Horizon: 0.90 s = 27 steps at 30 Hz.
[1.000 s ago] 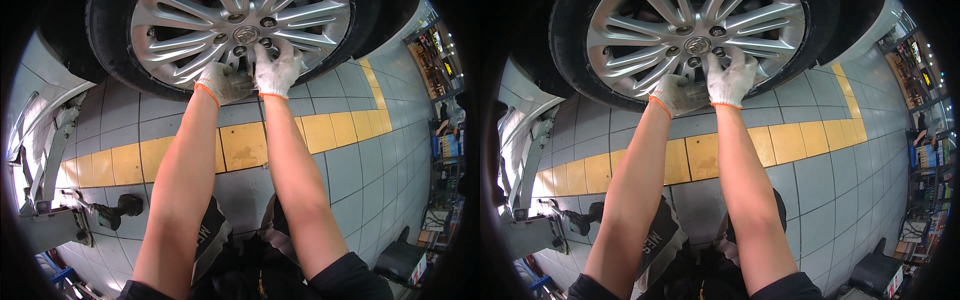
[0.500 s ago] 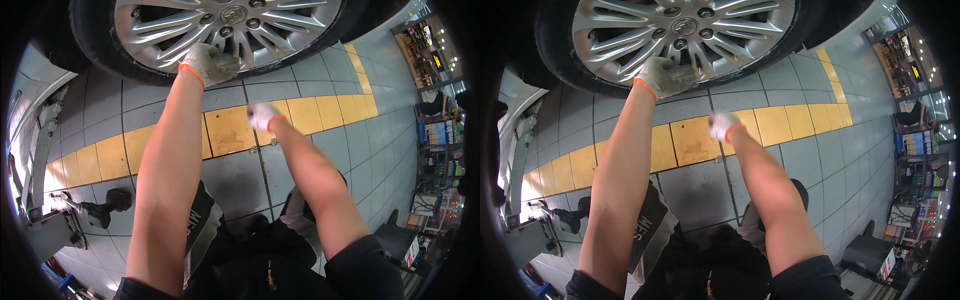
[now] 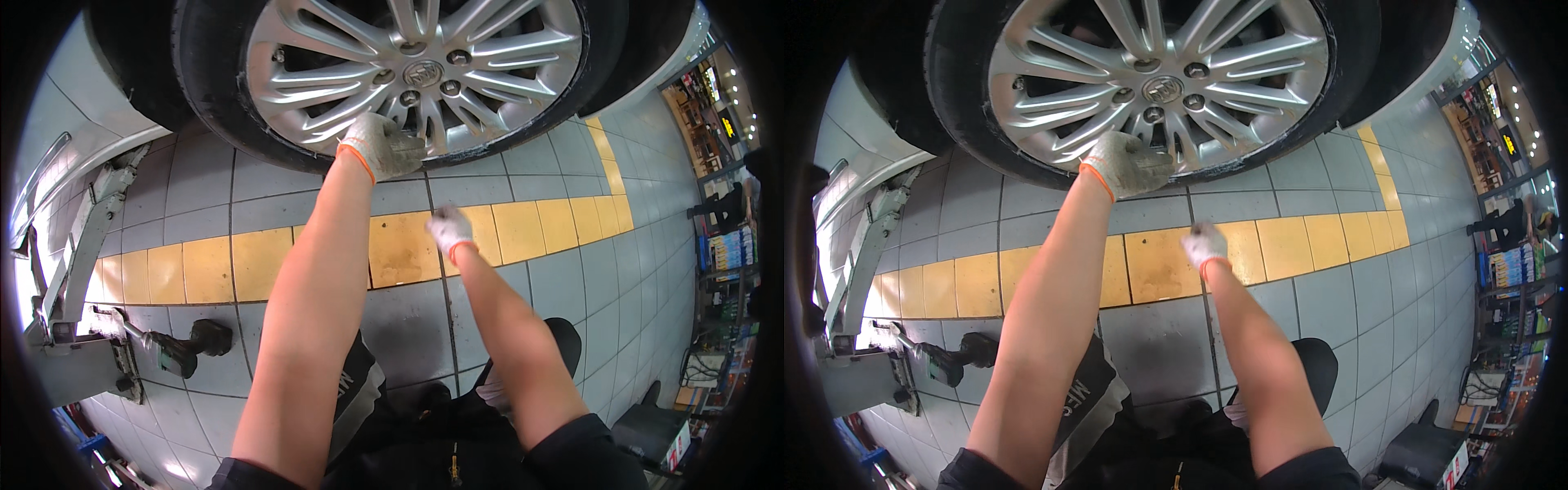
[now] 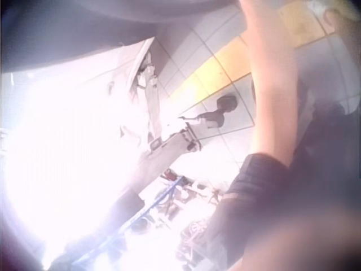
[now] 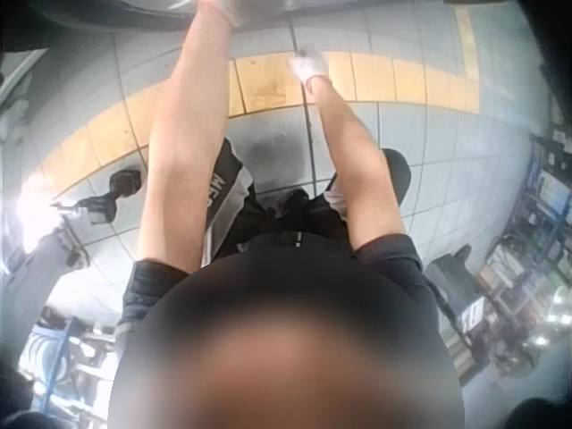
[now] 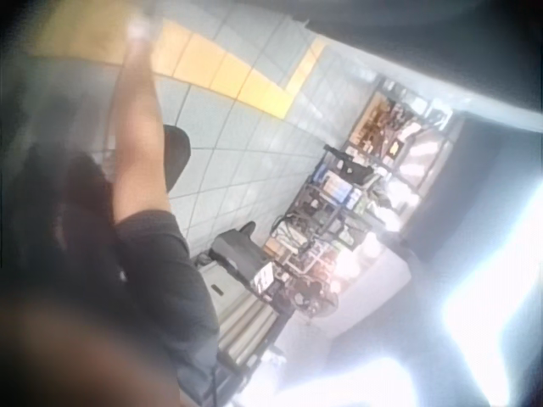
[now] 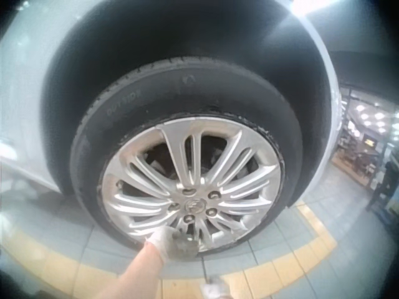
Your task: The person uses a cordless impact wrench to loosen the lug nuts on the rear wheel of a white car, then pulls the wheel off the hub and sets it aside. They then align the wheel back onto the hub, thread the lug nuts by hand, and use the impact wrench to tighten them before walking away.
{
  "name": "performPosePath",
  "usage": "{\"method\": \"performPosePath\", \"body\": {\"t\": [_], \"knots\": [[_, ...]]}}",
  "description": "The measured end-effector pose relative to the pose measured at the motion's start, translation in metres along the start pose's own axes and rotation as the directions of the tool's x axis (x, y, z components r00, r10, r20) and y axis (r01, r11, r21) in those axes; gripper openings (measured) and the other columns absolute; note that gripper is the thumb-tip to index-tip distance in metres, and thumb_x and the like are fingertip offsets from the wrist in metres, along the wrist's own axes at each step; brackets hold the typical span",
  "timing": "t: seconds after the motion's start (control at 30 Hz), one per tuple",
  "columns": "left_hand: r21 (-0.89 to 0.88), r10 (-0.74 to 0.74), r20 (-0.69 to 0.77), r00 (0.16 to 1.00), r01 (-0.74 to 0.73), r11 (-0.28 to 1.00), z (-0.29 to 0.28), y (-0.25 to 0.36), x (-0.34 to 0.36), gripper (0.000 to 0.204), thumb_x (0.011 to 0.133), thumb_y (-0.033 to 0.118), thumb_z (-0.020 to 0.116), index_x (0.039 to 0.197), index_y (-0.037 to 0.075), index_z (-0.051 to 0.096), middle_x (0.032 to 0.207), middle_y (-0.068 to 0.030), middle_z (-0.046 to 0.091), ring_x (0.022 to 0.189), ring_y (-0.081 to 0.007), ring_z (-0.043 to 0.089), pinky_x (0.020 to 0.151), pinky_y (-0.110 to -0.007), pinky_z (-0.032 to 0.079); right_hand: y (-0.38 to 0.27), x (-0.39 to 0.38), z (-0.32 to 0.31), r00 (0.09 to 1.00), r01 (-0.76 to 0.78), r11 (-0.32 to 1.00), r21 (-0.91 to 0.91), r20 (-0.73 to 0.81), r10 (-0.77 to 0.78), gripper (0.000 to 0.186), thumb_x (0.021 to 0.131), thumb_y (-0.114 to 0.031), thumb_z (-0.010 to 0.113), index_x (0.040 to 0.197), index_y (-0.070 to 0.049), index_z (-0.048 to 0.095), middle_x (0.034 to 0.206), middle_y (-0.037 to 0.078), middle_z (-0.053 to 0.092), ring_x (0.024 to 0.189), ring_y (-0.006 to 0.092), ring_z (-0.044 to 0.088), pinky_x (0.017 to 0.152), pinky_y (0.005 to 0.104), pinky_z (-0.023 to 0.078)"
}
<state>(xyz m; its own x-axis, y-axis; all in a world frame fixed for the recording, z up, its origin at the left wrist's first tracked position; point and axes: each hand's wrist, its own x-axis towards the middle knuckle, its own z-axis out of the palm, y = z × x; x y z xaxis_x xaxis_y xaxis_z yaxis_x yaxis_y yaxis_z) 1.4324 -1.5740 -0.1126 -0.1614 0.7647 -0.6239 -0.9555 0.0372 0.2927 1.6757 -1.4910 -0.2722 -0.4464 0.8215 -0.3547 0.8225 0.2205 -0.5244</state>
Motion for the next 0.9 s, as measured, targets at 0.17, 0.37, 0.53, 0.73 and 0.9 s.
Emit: {"method": "performPosePath", "body": {"t": [0.17,0.37,0.53,0.73,0.9], "knots": [[-0.137,-0.066,0.064,0.996,0.074,0.988,-0.008,0.002,0.023,0.047,0.106,0.021,0.044,0.143,-0.006,0.054,0.146,-0.0334,0.063,0.134,-0.0527,0.064,0.123,-0.066,0.039,-0.137,-0.016,-0.093,0.799,0.522,0.843,0.127,-0.419,-0.432,0.041,0.09,-0.031,0.081,0.119,-0.003,0.078,0.115,0.02,0.081,0.106,0.034,0.078,0.092,0.0423,0.06],[-0.056,-0.004,0.086,0.996,0.009,0.998,-0.007,0.001,0.016,0.044,0.106,0.023,0.046,0.141,-0.002,0.057,0.143,-0.0316,0.066,0.135,-0.0499,0.063,0.119,-0.068,0.043,-0.225,-0.045,-0.113,0.76,0.623,0.665,0.411,-0.52,-0.391,0.03,0.091,-0.022,0.086,0.113,-0.002,0.081,0.101,0.016,0.083,0.093,0.026,0.08,0.087,0.0373,0.06],[-0.033,0.225,0.157,0.961,-0.223,0.974,0.003,-0.003,-0.001,0.049,0.111,0.037,0.043,0.148,0.009,0.06,0.149,-0.0189,0.068,0.139,-0.0371,0.062,0.119,-0.053,0.045,-0.258,-0.037,-0.08,0.632,0.732,0.592,0.338,-0.66,-0.406,0.028,0.086,-0.017,0.089,0.109,-0.003,0.08,0.103,0.016,0.082,0.092,0.0297,0.08,0.088,0.0378,0.061],[-0.15,0.286,0.281,0.916,-0.253,0.956,0.0,-0.003,0.005,0.058,0.115,0.058,0.047,0.153,0.015,0.058,0.147,-0.0124,0.069,0.133,-0.0284,0.066,0.113,-0.045,0.053,-0.266,-0.037,-0.066,0.607,0.693,0.671,0.263,-0.714,-0.348,0.027,0.084,-0.018,0.09,0.104,-0.004,0.08,0.098,0.017,0.082,0.091,0.0323,0.081,0.085,0.0401,0.062],[-0.064,0.335,0.235,0.912,-0.33,0.942,-0.004,-0.003,0.012,0.06,0.114,0.059,0.051,0.151,0.013,0.059,0.142,-0.0125,0.072,0.13,-0.0295,0.068,0.112,-0.045,0.053,-0.269,-0.039,-0.068,0.596,0.715,0.646,0.268,-0.717,-0.361,0.024,0.086,-0.018,0.088,0.104,-0.004,0.08,0.097,0.018,0.082,0.091,0.0349,0.081,0.084,0.0413,0.062]]}}
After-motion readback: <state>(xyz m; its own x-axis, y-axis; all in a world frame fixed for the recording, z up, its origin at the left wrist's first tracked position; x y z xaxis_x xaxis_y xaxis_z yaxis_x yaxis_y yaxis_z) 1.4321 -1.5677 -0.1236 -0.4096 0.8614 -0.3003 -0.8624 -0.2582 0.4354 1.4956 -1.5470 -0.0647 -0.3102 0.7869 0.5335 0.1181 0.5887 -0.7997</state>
